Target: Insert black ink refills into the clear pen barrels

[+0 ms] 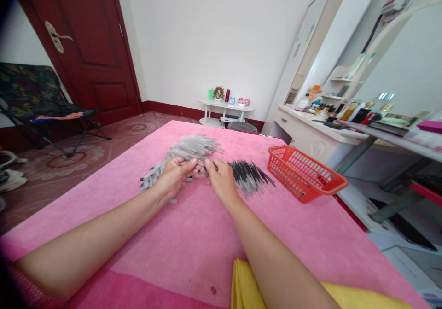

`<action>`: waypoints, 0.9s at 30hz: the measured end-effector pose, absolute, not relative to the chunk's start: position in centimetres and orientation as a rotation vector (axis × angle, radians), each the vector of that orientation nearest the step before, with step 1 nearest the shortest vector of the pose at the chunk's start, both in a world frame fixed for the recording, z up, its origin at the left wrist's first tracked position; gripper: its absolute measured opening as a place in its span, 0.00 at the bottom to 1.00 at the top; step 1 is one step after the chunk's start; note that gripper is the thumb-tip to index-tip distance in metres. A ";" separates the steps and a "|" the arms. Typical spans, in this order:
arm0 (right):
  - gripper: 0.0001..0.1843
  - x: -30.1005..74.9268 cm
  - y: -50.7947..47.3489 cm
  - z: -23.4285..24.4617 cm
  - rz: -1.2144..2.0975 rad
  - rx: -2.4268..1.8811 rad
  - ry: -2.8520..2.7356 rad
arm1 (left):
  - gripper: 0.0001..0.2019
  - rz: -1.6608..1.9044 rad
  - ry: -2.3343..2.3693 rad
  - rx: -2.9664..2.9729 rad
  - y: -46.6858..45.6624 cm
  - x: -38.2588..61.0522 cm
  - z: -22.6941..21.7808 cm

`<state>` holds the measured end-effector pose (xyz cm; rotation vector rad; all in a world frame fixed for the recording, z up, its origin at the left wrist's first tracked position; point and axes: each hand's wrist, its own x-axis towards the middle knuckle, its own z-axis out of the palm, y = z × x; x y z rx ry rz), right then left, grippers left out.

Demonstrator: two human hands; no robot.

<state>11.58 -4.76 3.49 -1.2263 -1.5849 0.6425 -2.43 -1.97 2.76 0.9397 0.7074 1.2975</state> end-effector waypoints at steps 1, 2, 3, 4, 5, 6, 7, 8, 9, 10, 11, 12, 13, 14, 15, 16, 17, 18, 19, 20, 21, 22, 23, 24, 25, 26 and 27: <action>0.17 11.6 -4.7 3.5 0.625 -1.221 -1.585 | 0.14 1.300 0.710 0.938 -1.9 -2.4 2.8; 0.16 11.6 -4.7 3.4 0.617 -1.218 -1.589 | 0.14 1.300 0.712 0.936 -1.9 -2.4 2.8; 0.16 11.6 -4.7 3.4 0.626 -1.218 -1.592 | 0.14 1.297 0.712 0.935 -1.9 -2.4 2.8; 0.18 11.6 -4.6 3.4 0.647 -1.221 -1.593 | 0.14 1.291 0.707 0.937 -2.0 -2.4 2.9; 0.20 11.6 -4.6 3.4 0.673 -1.225 -1.590 | 0.15 1.284 0.701 0.942 -2.0 -2.4 2.9; 0.22 11.6 -4.6 3.3 0.696 -1.228 -1.583 | 0.15 1.280 0.695 0.949 -2.0 -2.4 2.9; 0.24 11.6 -4.6 3.3 0.708 -1.228 -1.573 | 0.15 1.279 0.693 0.955 -2.0 -2.4 2.9; 0.23 11.6 -4.7 3.4 0.702 -1.225 -1.565 | 0.15 1.283 0.697 0.958 -2.1 -2.5 2.9; 0.22 11.6 -4.7 3.4 0.680 -1.218 -1.560 | 0.14 1.287 0.705 0.958 -2.0 -2.5 2.9; 0.20 11.6 -4.7 3.4 0.650 -1.210 -1.563 | 0.14 1.291 0.716 0.955 -2.0 -2.5 2.9; 0.19 11.7 -4.7 3.4 0.627 -1.206 -1.570 | 0.14 1.292 0.725 0.952 -2.0 -2.5 2.8; 0.18 11.7 -4.7 3.5 0.620 -1.205 -1.576 | 0.13 1.290 0.733 0.950 -1.9 -2.6 2.8; 0.19 11.7 -4.7 3.5 0.630 -1.207 -1.579 | 0.13 1.288 0.737 0.952 -1.9 -2.6 2.8; 0.20 11.7 -4.7 3.5 0.651 -1.211 -1.579 | 0.13 1.284 0.738 0.956 -1.8 -2.6 2.7; 0.21 11.6 -4.7 3.5 0.670 -1.214 -1.577 | 0.13 1.284 0.734 0.957 -1.8 -2.6 2.7; 0.22 11.6 -4.7 3.5 0.683 -1.215 -1.573 | 0.13 1.289 0.727 0.953 -1.8 -2.7 2.7; 0.21 11.6 -4.7 3.5 0.684 -1.212 -1.566 | 0.14 1.296 0.719 0.944 -1.8 -2.7 2.8; 0.19 11.5 -4.7 3.5 0.675 -1.210 -1.562 | 0.13 1.301 0.714 0.933 -1.9 -2.6 2.8; 0.17 11.5 -4.8 3.5 0.661 -1.208 -1.563 | 0.13 1.304 0.712 0.924 -1.9 -2.6 2.8; 0.16 11.5 -4.8 3.5 0.652 -1.206 -1.567 | 0.13 1.303 0.716 0.921 -1.9 -2.6 2.8; 0.16 11.5 -4.8 3.4 0.654 -1.204 -1.575 | 0.13 1.299 0.725 0.927 -1.9 -2.6 2.8; 0.16 11.5 -4.8 3.4 0.666 -1.203 -1.582 | 0.13 1.293 0.735 0.939 -1.9 -2.6 2.8; 0.18 11.5 -4.8 3.4 0.681 -1.205 -1.584 | 0.13 1.287 0.742 0.954 -1.9 -2.6 2.8; 0.20 11.5 -4.8 3.4 0.695 -1.207 -1.582 | 0.13 1.283 0.744 0.968 -1.9 -2.6 2.8; 0.21 11.5 -4.8 3.4 0.704 -1.207 -1.578 | 0.13 1.282 0.742 0.976 -1.9 -2.6 2.8; 0.21 11.5 -4.9 3.4 0.704 -1.207 -1.572 | 0.13 1.284 0.735 0.978 -1.9 -2.6 2.8; 0.21 11.5 -4.9 3.5 0.694 -1.204 -1.569 | 0.13 1.289 0.726 0.973 -1.9 -2.6 2.8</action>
